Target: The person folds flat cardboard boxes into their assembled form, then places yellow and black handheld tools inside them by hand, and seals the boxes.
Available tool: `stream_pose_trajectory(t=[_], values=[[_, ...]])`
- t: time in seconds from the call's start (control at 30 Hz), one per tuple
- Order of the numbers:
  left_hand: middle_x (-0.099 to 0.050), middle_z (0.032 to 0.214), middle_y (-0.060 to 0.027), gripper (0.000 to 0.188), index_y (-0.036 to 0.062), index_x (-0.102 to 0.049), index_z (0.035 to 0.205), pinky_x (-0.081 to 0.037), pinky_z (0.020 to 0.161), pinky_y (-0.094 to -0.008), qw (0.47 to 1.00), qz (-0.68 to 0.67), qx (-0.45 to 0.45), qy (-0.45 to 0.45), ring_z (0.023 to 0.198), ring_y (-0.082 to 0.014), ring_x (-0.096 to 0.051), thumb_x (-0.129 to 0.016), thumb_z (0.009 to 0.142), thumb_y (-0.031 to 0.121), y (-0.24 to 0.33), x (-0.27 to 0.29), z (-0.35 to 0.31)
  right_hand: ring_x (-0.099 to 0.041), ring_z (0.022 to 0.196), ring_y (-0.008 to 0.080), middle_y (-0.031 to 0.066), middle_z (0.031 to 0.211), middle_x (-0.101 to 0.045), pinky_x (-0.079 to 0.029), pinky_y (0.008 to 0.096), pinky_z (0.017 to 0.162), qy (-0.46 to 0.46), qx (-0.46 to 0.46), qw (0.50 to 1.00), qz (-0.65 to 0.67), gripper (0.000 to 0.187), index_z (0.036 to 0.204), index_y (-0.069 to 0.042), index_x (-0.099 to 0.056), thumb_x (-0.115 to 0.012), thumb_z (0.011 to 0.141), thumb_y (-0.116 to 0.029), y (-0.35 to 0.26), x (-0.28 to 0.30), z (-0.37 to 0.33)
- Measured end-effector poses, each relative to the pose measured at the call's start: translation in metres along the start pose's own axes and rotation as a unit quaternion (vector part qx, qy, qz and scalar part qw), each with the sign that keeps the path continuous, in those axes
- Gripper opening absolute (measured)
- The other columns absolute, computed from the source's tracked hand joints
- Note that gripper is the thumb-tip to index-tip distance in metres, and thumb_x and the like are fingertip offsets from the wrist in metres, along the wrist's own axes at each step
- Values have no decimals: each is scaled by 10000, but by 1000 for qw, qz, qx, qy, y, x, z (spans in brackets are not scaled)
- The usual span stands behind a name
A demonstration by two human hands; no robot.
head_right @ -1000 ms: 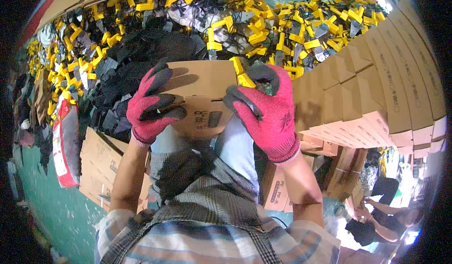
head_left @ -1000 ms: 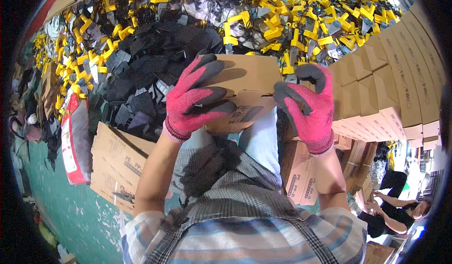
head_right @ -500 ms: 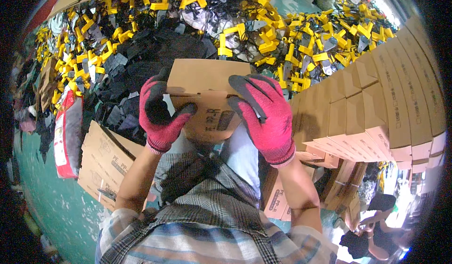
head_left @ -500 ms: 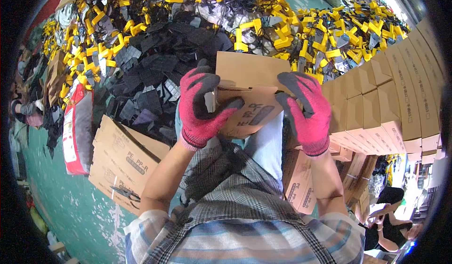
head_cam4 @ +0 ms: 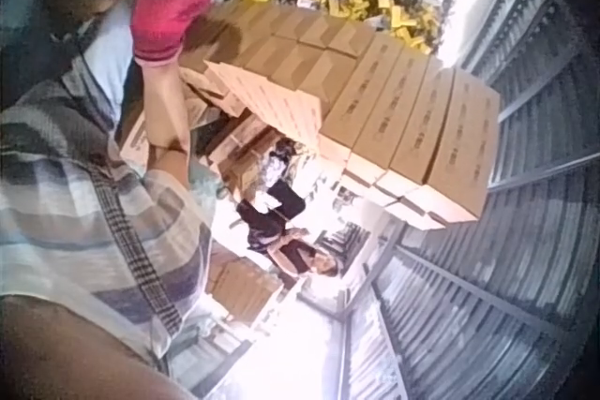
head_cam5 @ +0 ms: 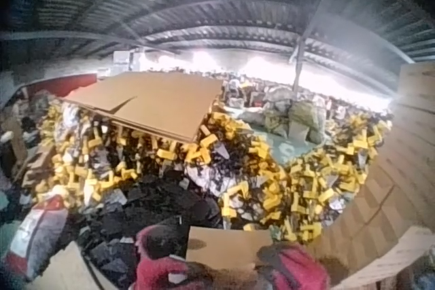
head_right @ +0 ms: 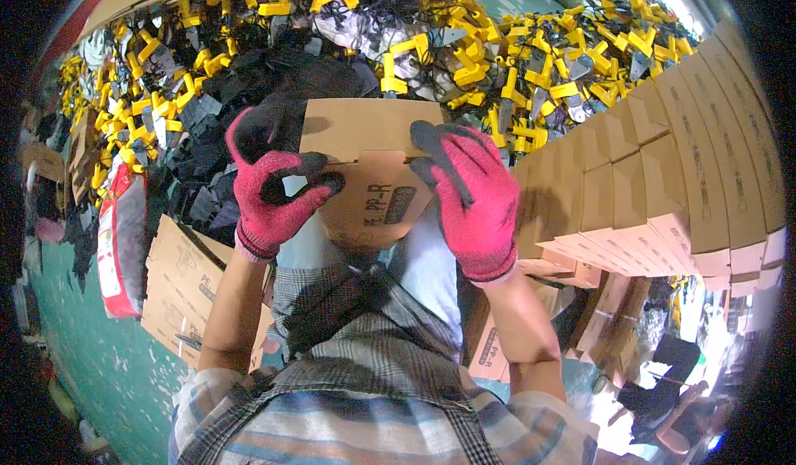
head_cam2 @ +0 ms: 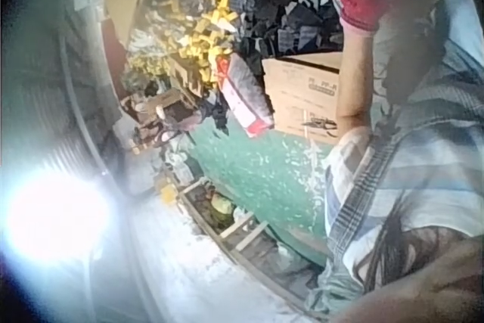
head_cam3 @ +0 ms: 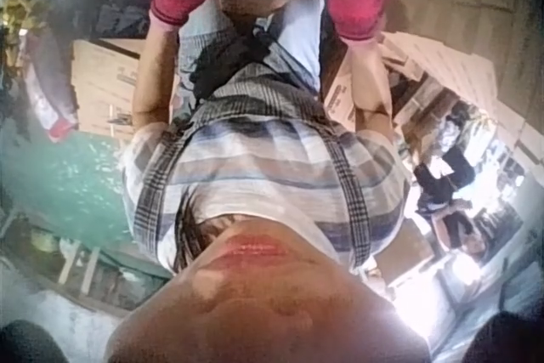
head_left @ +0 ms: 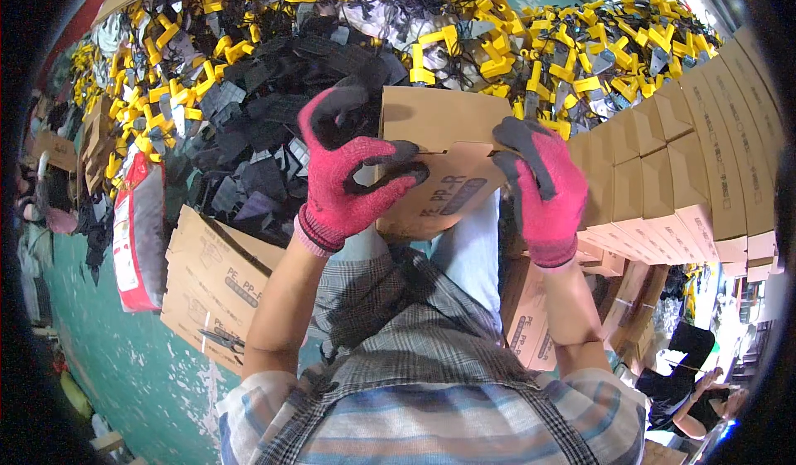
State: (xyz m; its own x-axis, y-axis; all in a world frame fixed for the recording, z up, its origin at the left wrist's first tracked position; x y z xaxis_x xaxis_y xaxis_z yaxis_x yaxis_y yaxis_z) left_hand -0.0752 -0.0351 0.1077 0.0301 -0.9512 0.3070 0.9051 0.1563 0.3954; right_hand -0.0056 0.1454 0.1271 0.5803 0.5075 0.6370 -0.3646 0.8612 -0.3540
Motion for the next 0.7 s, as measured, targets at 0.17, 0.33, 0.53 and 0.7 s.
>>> stream_pose_trajectory(t=[0.17,0.33,0.53,0.7], values=[[-495,1097,-194,363,65,-517,793,-253,946,-506,982,-168,-36,-79,1115,-401,-386,-758,523,73,-3,-19,9,-395,1022,365,135,1066,-448,-338,448,878,-53,102,992,-55,344,960,-63,-560,-608,619,-73,-25,-22,-2],[-509,1089,-147,389,81,-509,824,-311,914,-499,989,-125,-65,-55,1091,-398,-401,-760,527,96,-7,-21,1,-406,982,347,121,1037,-465,-327,448,882,-62,72,993,-65,379,978,-87,-566,-614,603,-97,-24,-28,6],[-540,1047,-144,409,64,-505,829,-324,888,-506,983,-151,-88,-58,1048,-388,-450,-772,523,112,-5,-21,4,-421,949,299,69,997,-492,-338,435,847,-52,116,991,-30,335,922,-132,-617,-610,589,-97,-36,-21,0],[-558,1010,-113,404,79,-500,783,-339,885,-485,987,-151,-45,-19,1011,-363,-473,-778,496,141,-6,-24,-1,-451,927,288,78,958,-524,-360,403,826,-58,57,997,-12,329,909,-120,-616,-636,582,-93,-26,-19,11]])
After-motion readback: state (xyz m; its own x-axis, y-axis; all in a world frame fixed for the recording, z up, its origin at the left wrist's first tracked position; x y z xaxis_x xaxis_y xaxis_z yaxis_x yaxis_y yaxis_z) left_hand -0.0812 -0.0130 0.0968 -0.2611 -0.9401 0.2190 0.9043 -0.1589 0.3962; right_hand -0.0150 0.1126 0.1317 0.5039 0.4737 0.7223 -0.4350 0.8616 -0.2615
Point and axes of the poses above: each hand's wrist, its own z-axis towards the middle knuckle, its own x-axis out of the back of the hand, y = z × x, the point moved 9 cm from there along z, towards the middle knuckle
